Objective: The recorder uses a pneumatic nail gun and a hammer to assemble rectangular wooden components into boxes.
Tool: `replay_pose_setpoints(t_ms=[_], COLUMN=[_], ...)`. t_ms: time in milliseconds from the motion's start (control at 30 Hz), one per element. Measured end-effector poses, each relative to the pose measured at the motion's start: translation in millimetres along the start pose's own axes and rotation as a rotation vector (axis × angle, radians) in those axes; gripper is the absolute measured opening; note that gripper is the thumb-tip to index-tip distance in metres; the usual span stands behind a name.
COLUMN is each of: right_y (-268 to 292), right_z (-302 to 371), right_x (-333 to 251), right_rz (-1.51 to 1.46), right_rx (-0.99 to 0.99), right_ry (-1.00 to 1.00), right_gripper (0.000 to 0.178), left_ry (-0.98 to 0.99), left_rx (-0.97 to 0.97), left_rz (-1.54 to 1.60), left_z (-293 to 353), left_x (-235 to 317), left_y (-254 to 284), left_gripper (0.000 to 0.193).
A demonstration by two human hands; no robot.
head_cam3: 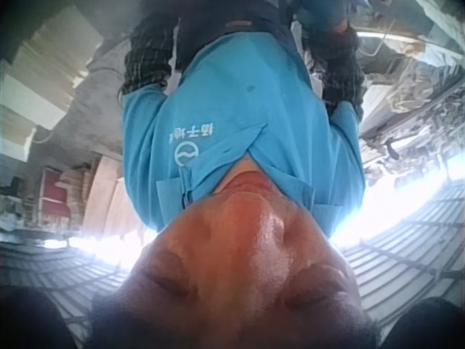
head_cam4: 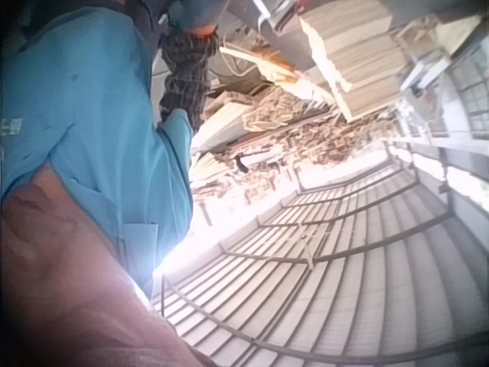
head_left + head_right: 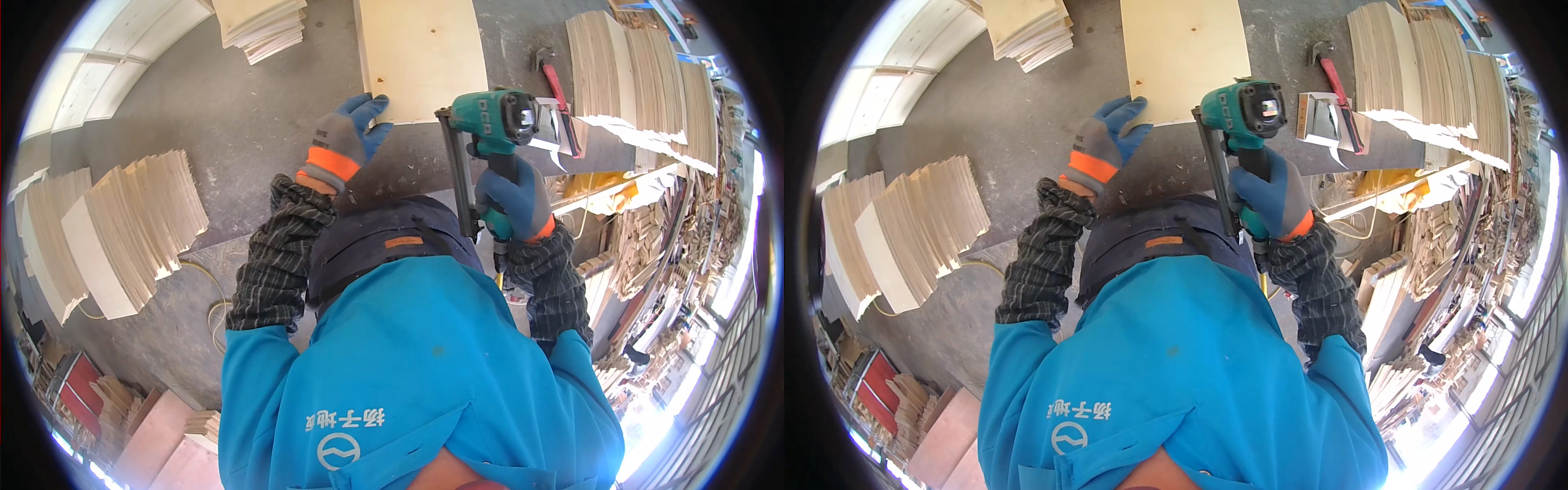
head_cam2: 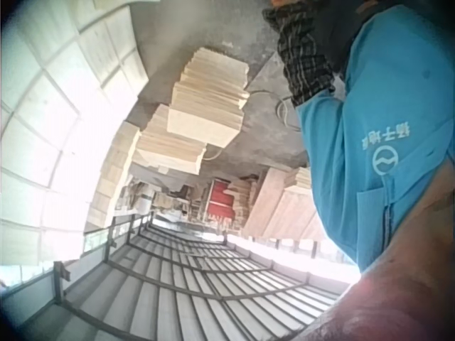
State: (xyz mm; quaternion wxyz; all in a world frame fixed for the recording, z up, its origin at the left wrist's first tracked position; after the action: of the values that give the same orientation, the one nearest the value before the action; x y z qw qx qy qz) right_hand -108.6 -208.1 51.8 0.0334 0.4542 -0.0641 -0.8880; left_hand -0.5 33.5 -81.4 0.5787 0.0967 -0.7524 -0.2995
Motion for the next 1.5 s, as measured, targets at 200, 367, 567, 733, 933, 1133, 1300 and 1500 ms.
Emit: replay_pose_setpoints(t_ms=[200,367,567,733,933,1133,1300,1500], right_y=[-12.9,-17.1,-18.4,-19.0,-18.9,-16.4,-14.0,-15.9], right_z=[-8.0,-9.6,-8.7,-8.3,-8.5,-8.9,-10.1,-9.1], right_x=[10.6,13.4,13.3,17.3,21.3,27.1,31.2,30.9], right_rz=[0.017,0.005,0.029,0.01,0.007,-0.054,-0.025,-0.017], right_rx=[0.003,0.006,0.01,0.019,0.02,-0.015,-0.002,-0.011], right_ry=[-0.021,-0.033,-0.04,-0.034,-0.01,0.008,0.069,0.063], right_gripper=[0.057,0.056,0.055,0.055,0.054,0.043,0.041,0.051], left_ry=[-0.012,-0.03,-0.056,-0.068,-0.084,-0.089,-0.087,-0.112], left_rx=[-0.025,-0.014,0.002,0.008,0.013,0.054,0.054,0.082], left_rz=[-0.033,-0.024,-0.049,-0.059,-0.068,-0.054,-0.015,-0.024], left_z=[-2.2,-2.7,-2.6,-3.0,-2.9,-0.6,-2.9,-1.6], left_x=[5.6,3.4,0.1,-0.4,2.6,-0.6,3.8,-0.3], left_y=[2.7,1.9,-0.3,-1.7,0.1,-0.5,-1.0,-4.5], left_gripper=[0.04,0.041,0.042,0.042,0.04,0.039,0.038,0.038])
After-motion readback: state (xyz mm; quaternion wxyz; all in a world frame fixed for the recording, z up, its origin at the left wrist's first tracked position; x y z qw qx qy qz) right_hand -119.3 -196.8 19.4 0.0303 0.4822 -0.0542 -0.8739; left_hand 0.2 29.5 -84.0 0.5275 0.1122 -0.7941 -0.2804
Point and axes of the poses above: each hand's wrist, its own z-axis away from the middle knuckle, its own y-axis out of the back of the hand, x = y × z, the point moved 6 cm from there along -z, towards the middle knuckle, and after that the axes turned 3 degrees about -z, right-handed, at the moved point
